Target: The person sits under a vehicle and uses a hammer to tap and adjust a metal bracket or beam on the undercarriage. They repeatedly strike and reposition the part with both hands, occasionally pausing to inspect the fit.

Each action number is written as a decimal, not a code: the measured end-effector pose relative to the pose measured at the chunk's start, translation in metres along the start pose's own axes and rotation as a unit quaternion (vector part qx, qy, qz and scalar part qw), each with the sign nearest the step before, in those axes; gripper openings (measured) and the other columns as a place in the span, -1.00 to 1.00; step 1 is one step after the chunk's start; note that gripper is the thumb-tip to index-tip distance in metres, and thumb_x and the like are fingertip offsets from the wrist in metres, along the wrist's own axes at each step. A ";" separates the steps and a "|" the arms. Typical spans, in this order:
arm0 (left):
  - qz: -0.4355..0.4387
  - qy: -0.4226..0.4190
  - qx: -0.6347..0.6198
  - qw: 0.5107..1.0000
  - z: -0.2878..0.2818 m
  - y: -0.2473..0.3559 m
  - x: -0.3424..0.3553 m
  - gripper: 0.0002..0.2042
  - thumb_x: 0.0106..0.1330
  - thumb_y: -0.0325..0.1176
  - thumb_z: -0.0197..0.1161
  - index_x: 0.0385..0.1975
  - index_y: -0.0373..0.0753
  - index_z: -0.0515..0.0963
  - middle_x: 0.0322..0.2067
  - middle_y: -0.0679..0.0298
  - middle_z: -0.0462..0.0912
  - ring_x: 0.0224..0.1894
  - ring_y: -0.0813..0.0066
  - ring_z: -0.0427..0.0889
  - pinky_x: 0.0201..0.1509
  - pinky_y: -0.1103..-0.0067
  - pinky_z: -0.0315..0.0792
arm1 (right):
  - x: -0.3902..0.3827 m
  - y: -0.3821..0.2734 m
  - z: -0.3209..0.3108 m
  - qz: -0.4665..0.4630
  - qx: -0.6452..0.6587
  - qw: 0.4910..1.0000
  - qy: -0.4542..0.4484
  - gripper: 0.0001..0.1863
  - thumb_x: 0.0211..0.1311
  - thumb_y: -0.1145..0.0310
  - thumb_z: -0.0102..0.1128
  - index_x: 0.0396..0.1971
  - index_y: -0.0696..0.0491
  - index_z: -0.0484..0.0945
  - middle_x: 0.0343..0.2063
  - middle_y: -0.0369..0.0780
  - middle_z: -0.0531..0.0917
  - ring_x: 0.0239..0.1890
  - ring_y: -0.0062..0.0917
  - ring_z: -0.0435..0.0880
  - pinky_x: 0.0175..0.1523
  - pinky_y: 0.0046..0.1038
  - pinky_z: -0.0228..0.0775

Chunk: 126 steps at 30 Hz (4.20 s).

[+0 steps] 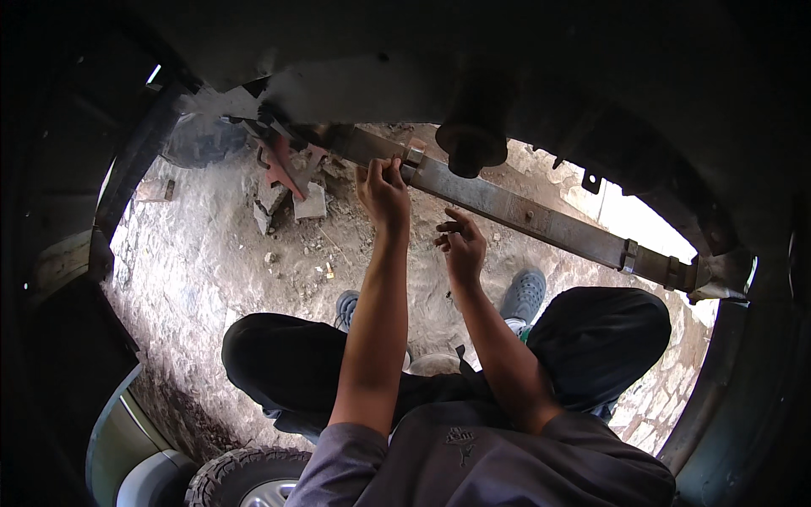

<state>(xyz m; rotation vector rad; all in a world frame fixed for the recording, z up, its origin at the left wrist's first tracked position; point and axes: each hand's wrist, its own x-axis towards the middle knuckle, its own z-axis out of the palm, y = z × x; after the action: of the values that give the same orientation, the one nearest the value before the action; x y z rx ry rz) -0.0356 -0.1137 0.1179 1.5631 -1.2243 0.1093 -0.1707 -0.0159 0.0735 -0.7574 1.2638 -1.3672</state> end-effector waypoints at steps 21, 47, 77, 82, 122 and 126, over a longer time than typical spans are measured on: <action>0.050 -0.028 0.011 0.998 -0.007 -0.010 0.003 -0.79 0.28 -0.36 0.53 -0.40 -0.25 0.59 -0.35 0.10 0.60 -0.33 0.04 0.61 -0.28 0.22 0.50 | 0.001 -0.003 0.006 -0.024 -0.007 1.000 -0.003 -0.50 0.25 0.69 -0.15 0.09 0.20 0.67 -0.23 -0.15 0.79 -0.40 -0.59 0.74 -0.33 -0.62 0.47; 0.044 -0.057 0.021 0.997 -0.009 -0.012 0.007 -0.81 0.26 -0.37 0.52 -0.41 -0.23 0.59 -0.36 0.12 0.59 -0.28 0.05 0.61 -0.23 0.20 0.50 | 0.000 -0.004 -0.002 -0.020 -0.026 0.999 0.004 -0.57 0.23 0.69 -0.13 -0.02 0.24 0.68 -0.26 -0.12 0.80 -0.40 -0.55 0.76 -0.30 -0.58 0.50; 0.004 -0.069 -0.002 0.998 -0.011 -0.018 -0.001 -0.79 0.22 -0.38 0.55 -0.42 -0.21 0.58 -0.39 0.16 0.60 -0.29 0.06 0.61 -0.20 0.21 0.49 | -0.025 -0.032 0.018 -0.260 -0.283 0.913 -0.138 -0.65 0.18 0.68 0.05 -0.18 0.01 0.74 -0.31 -0.18 0.80 -0.32 -0.29 0.82 -0.18 -0.31 0.67; -0.027 -0.092 -0.025 0.995 -0.003 -0.025 0.013 -0.78 0.21 -0.39 0.56 -0.46 -0.24 0.58 -0.41 0.14 0.60 -0.30 0.06 0.61 -0.19 0.22 0.49 | -0.030 -0.036 0.013 -0.257 -0.294 0.908 -0.152 -0.63 0.16 0.70 0.05 -0.18 0.01 0.74 -0.31 -0.17 0.80 -0.30 -0.31 0.83 -0.16 -0.31 0.68; 0.034 -0.081 0.000 0.996 -0.008 -0.012 0.015 -0.80 0.21 -0.42 0.53 -0.44 -0.22 0.56 -0.39 0.15 0.58 -0.29 0.05 0.62 -0.24 0.17 0.49 | -0.017 -0.026 0.009 -0.245 -0.266 0.926 -0.110 -0.44 0.14 0.67 0.04 0.13 -0.05 0.69 -0.21 -0.17 0.78 -0.47 -0.42 0.71 -0.24 -0.37 0.61; -0.017 -0.094 -0.033 0.995 -0.017 -0.015 0.002 -0.81 0.22 -0.44 0.52 -0.43 -0.23 0.57 -0.40 0.15 0.57 -0.30 0.05 0.62 -0.24 0.16 0.49 | -0.013 -0.022 0.009 -0.256 -0.270 0.922 -0.104 -0.44 0.15 0.66 0.03 0.14 -0.05 0.68 -0.20 -0.18 0.78 -0.47 -0.44 0.70 -0.24 -0.37 0.61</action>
<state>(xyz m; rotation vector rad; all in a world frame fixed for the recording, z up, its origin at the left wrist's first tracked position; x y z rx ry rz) -0.0157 -0.1037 0.1160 1.5634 -1.3323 -0.1008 -0.1656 -0.0087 0.0996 -1.6685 1.3361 -1.2910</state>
